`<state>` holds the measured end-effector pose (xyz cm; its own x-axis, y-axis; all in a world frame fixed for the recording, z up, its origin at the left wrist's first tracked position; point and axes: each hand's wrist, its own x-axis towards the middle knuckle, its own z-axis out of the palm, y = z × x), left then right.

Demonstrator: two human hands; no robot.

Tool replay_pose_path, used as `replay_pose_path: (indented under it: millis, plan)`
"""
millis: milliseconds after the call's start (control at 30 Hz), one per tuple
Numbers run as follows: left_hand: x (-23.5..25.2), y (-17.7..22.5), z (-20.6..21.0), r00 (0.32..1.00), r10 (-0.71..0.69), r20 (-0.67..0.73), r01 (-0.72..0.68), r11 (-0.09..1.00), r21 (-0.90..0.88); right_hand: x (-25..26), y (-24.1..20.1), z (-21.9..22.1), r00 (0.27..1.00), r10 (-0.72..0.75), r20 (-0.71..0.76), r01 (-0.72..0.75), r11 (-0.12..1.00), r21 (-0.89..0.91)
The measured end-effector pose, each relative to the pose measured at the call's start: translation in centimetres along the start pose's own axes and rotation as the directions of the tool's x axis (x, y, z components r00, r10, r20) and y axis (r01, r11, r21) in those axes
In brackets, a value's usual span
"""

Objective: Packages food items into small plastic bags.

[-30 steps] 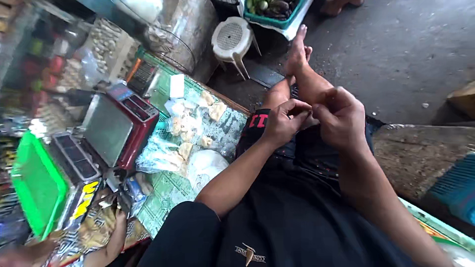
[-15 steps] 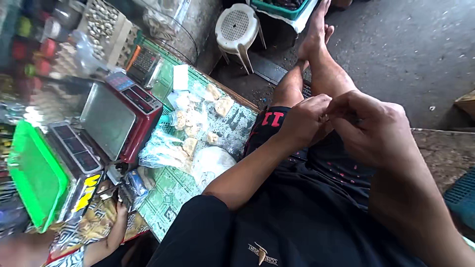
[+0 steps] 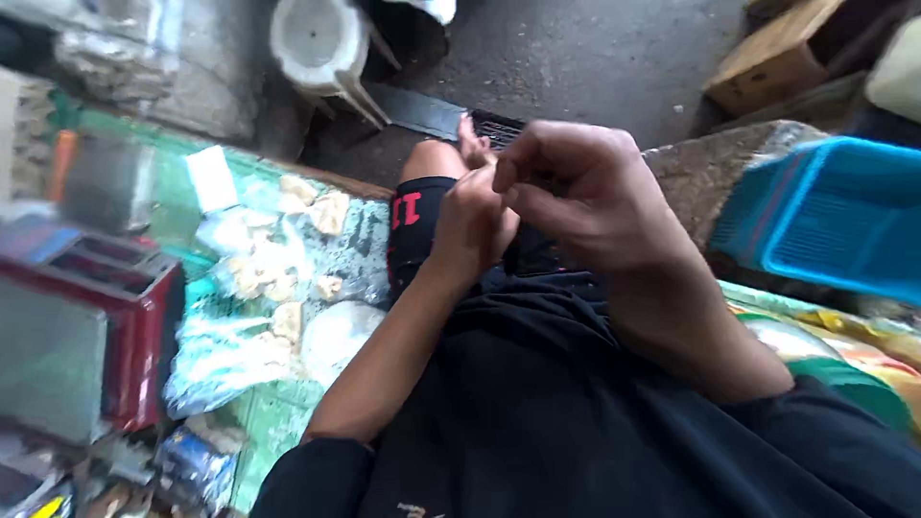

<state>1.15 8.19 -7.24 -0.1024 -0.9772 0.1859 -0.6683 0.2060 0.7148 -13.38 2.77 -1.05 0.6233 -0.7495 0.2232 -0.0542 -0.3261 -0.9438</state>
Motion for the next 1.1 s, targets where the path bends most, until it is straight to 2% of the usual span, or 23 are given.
replay_pose_path:
  millis: [100, 300, 367, 500, 633, 767, 833, 900, 967, 1033, 1100]
  plan:
    - [0.6, 0.3, -1.0, 0.984, -0.016, 0.176, 0.031, 0.996, -0.079, -0.2, -0.2, -1.9, 0.991, -0.016, -0.134, 0.054, 0.958, 0.282]
    - [0.5, -1.0, -3.0, 0.924, 0.135, 0.358, 0.019, 0.919, -0.395, -0.5, -1.1, -4.4, 0.986, -0.063, -0.158, 0.114, 0.931, 0.346]
    - [0.2, -1.2, -3.1, 0.918, 0.123, 0.376, 0.071, 0.883, -0.464, -0.3, -0.2, -4.7, 0.983, -0.047, -0.179, 0.121, 0.896, 0.428]
    - [-0.5, -1.0, -2.3, 0.925, -0.015, 0.379, 0.193, 0.879, -0.436, -0.7, 0.9, -5.2, 0.982, -0.002, -0.187, 0.095, 0.866, 0.490]
    - [-1.2, -0.5, -1.2, 0.935, -0.017, 0.356, 0.190, 0.868, -0.458, -0.6, 1.7, -6.3, 0.964, 0.033, -0.264, 0.087, 0.900, 0.427]
    - [-0.9, 0.6, -0.6, 0.940, 0.004, 0.342, 0.140, 0.907, -0.397, -0.1, 1.9, -7.8, 0.898, 0.126, -0.422, 0.050, 0.923, 0.382]
    - [-0.8, 0.5, -0.8, 0.961, -0.073, 0.268, 0.177, 0.905, -0.386, 0.1, 2.4, -7.5, 0.859, 0.185, -0.477, 0.017, 0.921, 0.389]
    - [-1.0, -0.2, -1.4, 0.956, -0.241, 0.168, 0.292, 0.836, -0.464, -0.1, 3.3, -7.0, 0.872, 0.212, -0.440, -0.091, 0.956, 0.280]
    - [-1.3, -1.2, -2.4, 0.917, -0.375, 0.137, 0.377, 0.698, -0.609, -0.4, 4.5, -5.5, 0.898, 0.296, -0.326, -0.253, 0.953, 0.168]
    - [-2.0, -2.1, -3.6, 0.898, -0.390, 0.205, 0.411, 0.574, -0.708, -0.7, 5.6, -3.0, 0.920, 0.389, -0.059, -0.377, 0.914, 0.148]
    - [-2.3, -2.8, -4.4, 0.898, -0.362, 0.252, 0.419, 0.521, -0.744, -0.6, 6.3, -0.7, 0.905, 0.369, 0.211, -0.401, 0.906, 0.136]
